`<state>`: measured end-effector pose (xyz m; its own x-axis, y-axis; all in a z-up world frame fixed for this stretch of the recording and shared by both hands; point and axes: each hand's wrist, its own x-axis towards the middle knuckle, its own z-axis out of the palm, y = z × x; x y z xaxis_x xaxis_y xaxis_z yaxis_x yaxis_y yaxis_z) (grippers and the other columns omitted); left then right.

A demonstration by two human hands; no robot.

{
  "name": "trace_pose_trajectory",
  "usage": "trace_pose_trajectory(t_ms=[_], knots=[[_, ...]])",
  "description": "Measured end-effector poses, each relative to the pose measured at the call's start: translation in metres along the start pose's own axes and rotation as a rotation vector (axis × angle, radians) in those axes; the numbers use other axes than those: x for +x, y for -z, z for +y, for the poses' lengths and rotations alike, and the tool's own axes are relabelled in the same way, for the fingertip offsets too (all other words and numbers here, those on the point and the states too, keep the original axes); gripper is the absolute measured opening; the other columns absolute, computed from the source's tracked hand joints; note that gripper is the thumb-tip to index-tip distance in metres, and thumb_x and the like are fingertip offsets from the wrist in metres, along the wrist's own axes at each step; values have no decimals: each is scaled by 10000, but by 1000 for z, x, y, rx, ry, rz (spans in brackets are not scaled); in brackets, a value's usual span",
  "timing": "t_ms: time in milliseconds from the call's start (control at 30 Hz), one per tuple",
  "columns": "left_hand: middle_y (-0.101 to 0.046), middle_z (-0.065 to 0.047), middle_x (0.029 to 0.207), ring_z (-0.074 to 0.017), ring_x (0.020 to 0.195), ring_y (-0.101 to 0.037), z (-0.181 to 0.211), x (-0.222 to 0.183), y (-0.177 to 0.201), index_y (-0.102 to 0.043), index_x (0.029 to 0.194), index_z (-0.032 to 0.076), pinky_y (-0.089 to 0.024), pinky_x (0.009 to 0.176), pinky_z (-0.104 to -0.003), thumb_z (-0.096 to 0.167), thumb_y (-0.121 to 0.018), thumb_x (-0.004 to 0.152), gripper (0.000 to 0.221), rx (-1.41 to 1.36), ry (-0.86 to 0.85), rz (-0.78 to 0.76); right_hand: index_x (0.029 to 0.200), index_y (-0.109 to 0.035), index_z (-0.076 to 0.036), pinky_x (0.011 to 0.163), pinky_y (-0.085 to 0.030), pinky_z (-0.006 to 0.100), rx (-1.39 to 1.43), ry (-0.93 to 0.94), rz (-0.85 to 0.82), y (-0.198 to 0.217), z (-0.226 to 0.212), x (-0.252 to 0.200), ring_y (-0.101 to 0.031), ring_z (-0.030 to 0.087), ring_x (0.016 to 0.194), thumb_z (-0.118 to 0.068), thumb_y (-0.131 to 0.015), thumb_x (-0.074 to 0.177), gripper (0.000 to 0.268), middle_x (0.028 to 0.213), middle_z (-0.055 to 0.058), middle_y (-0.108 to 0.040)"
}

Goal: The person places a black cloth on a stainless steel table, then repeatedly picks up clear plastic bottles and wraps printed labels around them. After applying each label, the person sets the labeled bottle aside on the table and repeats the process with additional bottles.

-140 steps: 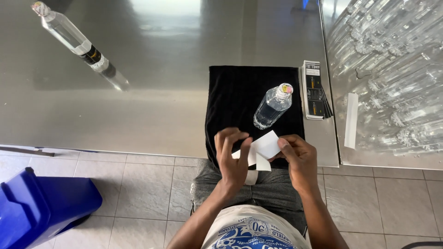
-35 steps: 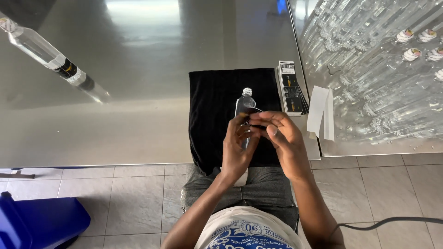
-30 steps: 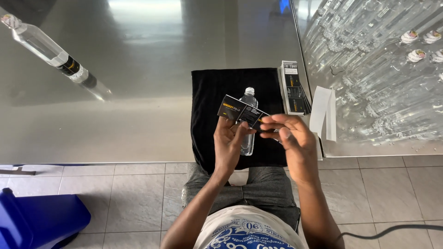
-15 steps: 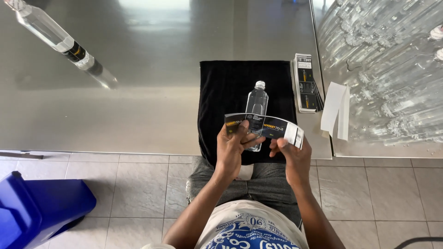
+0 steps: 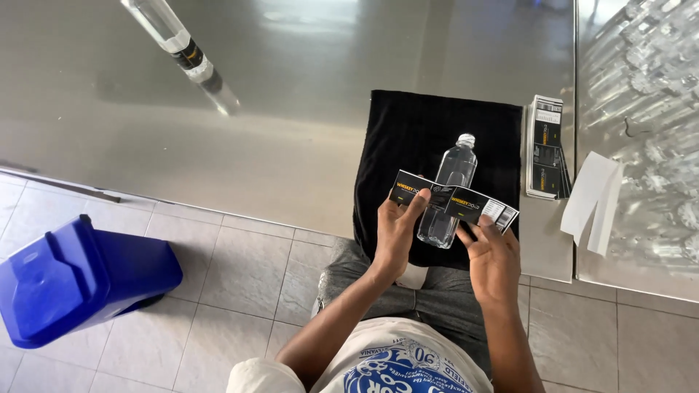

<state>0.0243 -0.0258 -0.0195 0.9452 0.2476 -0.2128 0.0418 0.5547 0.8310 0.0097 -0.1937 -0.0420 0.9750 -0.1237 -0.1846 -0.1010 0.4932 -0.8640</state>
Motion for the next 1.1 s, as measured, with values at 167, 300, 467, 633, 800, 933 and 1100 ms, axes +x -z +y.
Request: trace_pose_trajectory(t_ms=[167, 300, 467, 633, 800, 933, 1100], knots=[[-724, -92, 941, -167, 903, -761, 37, -11, -19, -757, 1180, -2, -677, 878, -450, 264, -799, 1035, 306, -5, -58, -4, 1240, -698, -83, 1239, -223, 836, -83, -29, -42, 35, 18, 38, -425, 534, 1585, -226, -662, 1119, 191, 1265, 140, -708], [-725, -53, 934, -114, 873, -665, 36, -6, -21, -740, 1049, 16, -637, 934, -496, 253, -820, 1019, 252, -52, -41, 123, 1230, -725, -70, 1223, -402, 732, -154, -23, -61, 20, 13, 56, -646, 394, 1400, -286, -725, 1079, 264, 1207, 113, -754], [-760, -83, 965, -127, 906, -669, 39, -16, -26, -749, 1020, 9, -638, 943, -491, 234, -830, 1003, 240, -38, -29, 180, 1216, -753, 11, 1093, -565, 634, -329, 80, 1, 33, 21, 65, -731, 354, 1202, -259, -758, 1077, 303, 1125, 172, -763], [-794, -92, 945, -106, 883, -699, 23, -19, -19, -808, 1103, -10, -664, 891, -407, 224, -864, 962, 279, 8, -24, 204, 1234, -767, 60, 848, -703, 480, -513, 188, 99, 39, 4, 56, -761, 311, 1052, -221, -820, 1063, 334, 1136, 256, -765], [-783, -58, 889, -78, 836, -683, 24, -20, -19, -832, 1138, 3, -663, 860, -338, 212, -858, 956, 278, 85, -36, 219, 1123, -808, 16, 776, -726, 449, -543, 137, 115, 24, -13, 43, -762, 277, 942, -174, -917, 969, 268, 972, 212, -781], [-806, -58, 916, -59, 864, -694, 7, -20, -12, -843, 1184, 22, -665, 846, -309, 161, -867, 946, 276, 122, -113, 225, 1094, -822, -24, 760, -659, 435, -702, 217, 50, 32, -20, 37, -733, 222, 945, -197, -900, 1041, 198, 911, 176, -771], [-808, -64, 1213, -192, 1100, -791, 0, -24, -4, -806, 1078, 83, -625, 865, -306, 85, -808, 996, 82, 358, -433, 120, 989, -831, -102, 791, -525, 359, -1022, 411, 14, 56, -23, 37, -600, 56, 921, -237, -884, 1162, 226, 809, 100, -752]])
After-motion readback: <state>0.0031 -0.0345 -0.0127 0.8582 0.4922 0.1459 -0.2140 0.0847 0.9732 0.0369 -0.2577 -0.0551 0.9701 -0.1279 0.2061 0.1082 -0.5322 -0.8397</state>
